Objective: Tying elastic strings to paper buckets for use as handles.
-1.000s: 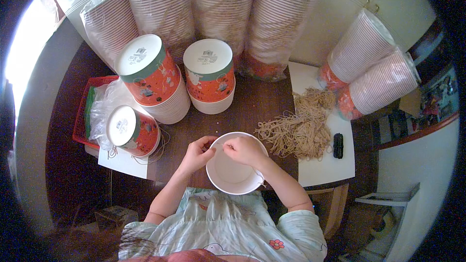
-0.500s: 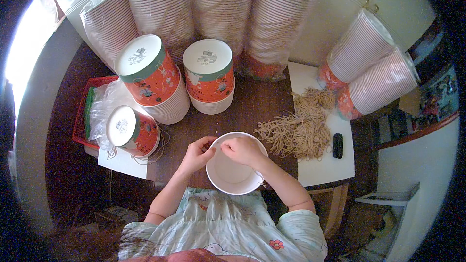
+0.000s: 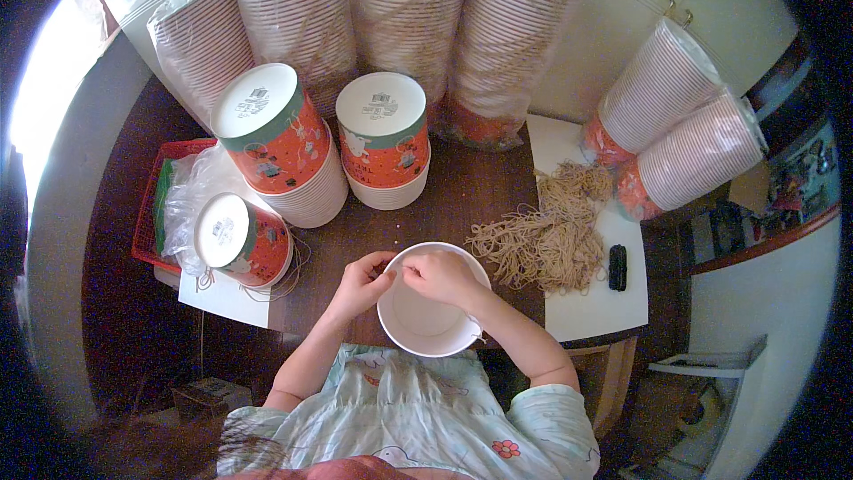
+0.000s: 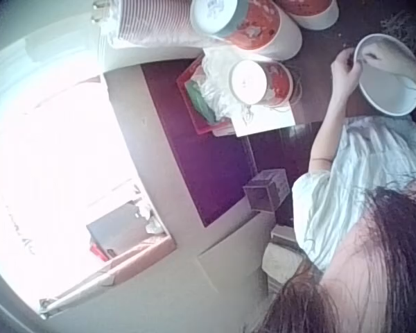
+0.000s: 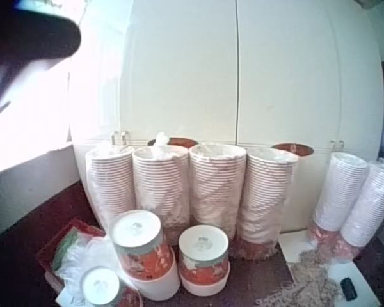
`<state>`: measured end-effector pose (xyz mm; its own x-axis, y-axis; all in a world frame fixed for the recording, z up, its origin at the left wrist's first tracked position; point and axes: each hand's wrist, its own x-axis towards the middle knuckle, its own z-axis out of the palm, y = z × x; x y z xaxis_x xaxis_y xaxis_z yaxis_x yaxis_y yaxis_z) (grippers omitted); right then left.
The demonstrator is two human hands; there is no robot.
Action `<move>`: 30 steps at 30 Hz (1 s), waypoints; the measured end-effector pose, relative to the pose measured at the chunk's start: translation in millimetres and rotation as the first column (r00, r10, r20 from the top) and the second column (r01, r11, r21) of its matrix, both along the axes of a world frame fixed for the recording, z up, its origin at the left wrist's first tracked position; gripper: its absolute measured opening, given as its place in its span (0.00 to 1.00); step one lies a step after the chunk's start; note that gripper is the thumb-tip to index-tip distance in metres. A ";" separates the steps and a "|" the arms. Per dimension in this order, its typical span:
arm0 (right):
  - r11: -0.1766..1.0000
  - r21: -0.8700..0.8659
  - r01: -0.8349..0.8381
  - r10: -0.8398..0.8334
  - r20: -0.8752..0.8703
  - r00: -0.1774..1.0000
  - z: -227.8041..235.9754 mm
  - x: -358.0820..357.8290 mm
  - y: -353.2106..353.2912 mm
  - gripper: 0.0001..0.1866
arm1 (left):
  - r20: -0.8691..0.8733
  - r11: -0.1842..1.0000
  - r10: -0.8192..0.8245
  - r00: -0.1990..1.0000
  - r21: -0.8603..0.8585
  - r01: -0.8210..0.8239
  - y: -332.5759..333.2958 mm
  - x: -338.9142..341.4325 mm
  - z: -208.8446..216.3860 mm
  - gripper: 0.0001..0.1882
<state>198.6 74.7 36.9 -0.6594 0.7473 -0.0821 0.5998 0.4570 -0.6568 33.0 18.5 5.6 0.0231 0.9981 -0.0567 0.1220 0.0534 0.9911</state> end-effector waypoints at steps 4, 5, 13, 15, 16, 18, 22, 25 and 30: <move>0.997 0.078 -0.016 0.022 -0.074 0.997 -2.0 -0.4 0.3 0.07 | -0.026 1.000 -0.006 1.000 -0.001 0.006 0.1 -0.7 1.3 0.14; 0.997 0.078 -0.017 0.022 -0.074 0.997 -2.4 -0.8 -0.1 0.07 | -0.021 1.000 -0.010 1.000 -0.009 0.010 -0.2 -1.0 1.5 0.14; 0.997 0.068 -0.022 0.026 -0.054 0.998 -8.8 -1.1 1.8 0.09 | -0.106 0.995 -0.088 0.990 0.044 0.094 6.5 -16.7 7.7 0.11; 0.997 0.073 -0.041 0.044 -0.051 0.998 -7.4 -2.6 2.0 0.10 | -0.244 0.975 -0.186 0.952 0.077 0.210 8.3 -23.0 11.7 0.10; 0.995 0.077 -0.058 0.062 -0.049 0.997 -6.4 -3.5 2.1 0.10 | -0.244 0.975 -0.185 0.952 0.078 0.210 8.4 -24.3 13.4 0.10; 0.993 0.068 -0.097 0.102 -0.064 0.993 -3.8 -6.1 2.4 0.10 | -0.364 0.958 -0.165 0.917 0.163 0.237 7.8 -26.2 16.3 0.10; 0.962 0.129 -0.242 0.253 -0.071 0.965 3.7 -9.7 7.4 0.09 | -0.403 0.961 -0.126 0.907 0.177 0.213 3.7 -28.3 15.3 0.09; 0.923 0.010 -0.384 0.384 0.015 0.923 4.6 -12.5 23.2 0.09 | -0.340 0.980 -0.146 0.929 0.077 0.182 -2.4 -34.4 22.2 0.06; 0.869 0.063 -0.492 0.492 0.011 0.871 9.0 -14.7 34.1 0.09 | 0.090 0.966 -0.257 0.962 0.064 0.252 -11.3 -56.5 3.7 0.02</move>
